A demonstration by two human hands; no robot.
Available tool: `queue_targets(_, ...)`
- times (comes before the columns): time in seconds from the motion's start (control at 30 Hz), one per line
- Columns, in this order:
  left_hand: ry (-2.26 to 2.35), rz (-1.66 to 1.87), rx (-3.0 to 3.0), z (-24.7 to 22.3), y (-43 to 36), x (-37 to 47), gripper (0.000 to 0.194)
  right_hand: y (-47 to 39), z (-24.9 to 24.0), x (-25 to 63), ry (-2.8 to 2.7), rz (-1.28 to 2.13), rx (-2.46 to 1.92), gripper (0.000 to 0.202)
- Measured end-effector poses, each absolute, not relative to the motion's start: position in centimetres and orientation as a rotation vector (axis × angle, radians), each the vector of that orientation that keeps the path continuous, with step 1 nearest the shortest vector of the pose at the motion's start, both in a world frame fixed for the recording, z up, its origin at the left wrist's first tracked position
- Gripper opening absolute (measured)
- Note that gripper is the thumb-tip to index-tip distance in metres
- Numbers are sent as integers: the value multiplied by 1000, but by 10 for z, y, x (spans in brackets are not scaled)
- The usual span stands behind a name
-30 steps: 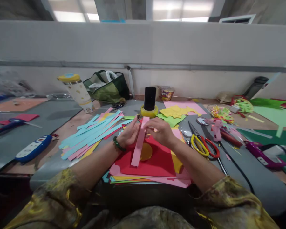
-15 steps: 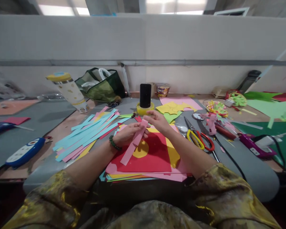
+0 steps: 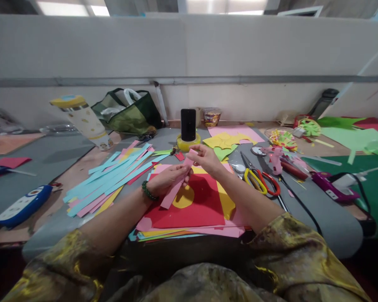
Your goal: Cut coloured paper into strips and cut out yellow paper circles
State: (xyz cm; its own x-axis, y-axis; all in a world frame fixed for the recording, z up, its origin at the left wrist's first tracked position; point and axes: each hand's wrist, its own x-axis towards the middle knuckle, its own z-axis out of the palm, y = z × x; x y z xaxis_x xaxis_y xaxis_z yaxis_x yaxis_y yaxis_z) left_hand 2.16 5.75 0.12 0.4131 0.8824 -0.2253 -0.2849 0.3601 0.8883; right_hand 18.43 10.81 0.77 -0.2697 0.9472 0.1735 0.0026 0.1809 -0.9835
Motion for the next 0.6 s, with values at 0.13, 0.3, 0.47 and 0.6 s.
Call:
queue_targets(0.13, 816, 1105, 757, 8, 67, 18, 20, 103, 10, 184, -1518, 913, -910, 42)
queue_targets(0.3, 820, 1292, 596, 12, 77, 15, 31, 85, 12, 183, -1981, 361, -676, 13)
queue_targets(0.47, 794, 1300, 566, 6, 74, 18, 24, 75, 6, 177, -2352, -210, -454, 19)
queue_targets(0.6, 751, 1223, 568, 4, 70, 23, 19, 79, 4, 175, -2381, -594, -487, 15)
